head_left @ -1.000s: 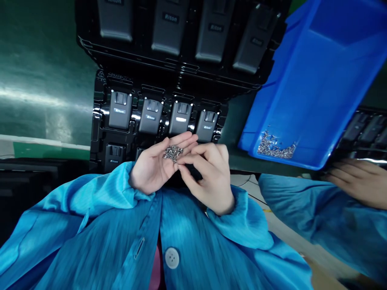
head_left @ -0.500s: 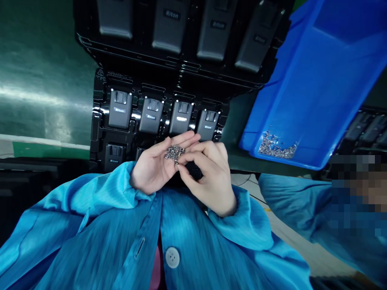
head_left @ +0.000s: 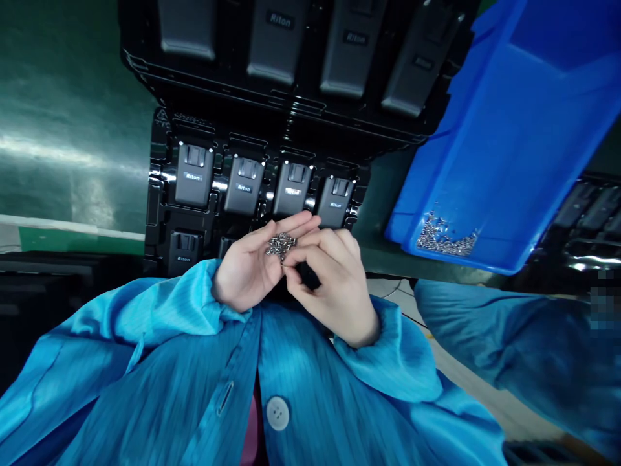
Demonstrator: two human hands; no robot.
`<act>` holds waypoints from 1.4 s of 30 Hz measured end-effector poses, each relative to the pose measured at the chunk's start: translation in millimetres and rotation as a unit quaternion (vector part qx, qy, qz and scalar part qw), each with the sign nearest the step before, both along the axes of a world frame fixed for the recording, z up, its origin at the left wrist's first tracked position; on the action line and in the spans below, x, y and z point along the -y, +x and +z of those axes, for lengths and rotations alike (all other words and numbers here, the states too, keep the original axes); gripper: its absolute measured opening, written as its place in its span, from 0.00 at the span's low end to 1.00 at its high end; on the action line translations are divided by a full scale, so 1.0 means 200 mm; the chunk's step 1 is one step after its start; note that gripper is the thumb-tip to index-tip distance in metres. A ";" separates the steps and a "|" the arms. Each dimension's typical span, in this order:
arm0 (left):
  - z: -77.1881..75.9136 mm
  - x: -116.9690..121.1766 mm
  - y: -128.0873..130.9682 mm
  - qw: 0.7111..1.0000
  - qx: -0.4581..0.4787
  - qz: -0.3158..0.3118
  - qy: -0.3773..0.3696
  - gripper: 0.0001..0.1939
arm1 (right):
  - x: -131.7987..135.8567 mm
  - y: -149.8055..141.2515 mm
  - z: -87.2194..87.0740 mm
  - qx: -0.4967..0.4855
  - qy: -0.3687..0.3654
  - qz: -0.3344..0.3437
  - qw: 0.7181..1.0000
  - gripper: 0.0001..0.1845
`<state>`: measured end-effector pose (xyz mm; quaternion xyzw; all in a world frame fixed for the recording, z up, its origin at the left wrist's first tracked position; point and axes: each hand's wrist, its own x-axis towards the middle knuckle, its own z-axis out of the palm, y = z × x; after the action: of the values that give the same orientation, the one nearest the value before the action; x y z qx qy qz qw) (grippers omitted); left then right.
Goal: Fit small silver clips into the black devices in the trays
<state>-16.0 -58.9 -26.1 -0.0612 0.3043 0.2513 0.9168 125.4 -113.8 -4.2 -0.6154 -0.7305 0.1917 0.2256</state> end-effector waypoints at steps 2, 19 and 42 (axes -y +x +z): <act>-0.01 -0.01 -0.02 1.000 0.012 0.007 0.008 0.27 | 0.01 0.05 -0.01 -0.004 0.036 -0.029 0.999 0.05; -0.07 -0.07 -0.22 0.997 -0.033 0.064 0.030 0.29 | 0.09 0.08 -0.23 0.220 -0.053 -0.060 0.972 0.06; -0.07 -0.02 -0.22 0.997 0.057 0.039 0.024 0.30 | 0.22 0.06 -0.17 0.148 0.056 -0.098 0.983 0.11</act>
<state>-60.8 -54.9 -39.7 -0.0654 0.2433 0.2898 0.9233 137.4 -157.1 -37.8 -0.6917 -0.7019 0.0341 0.1666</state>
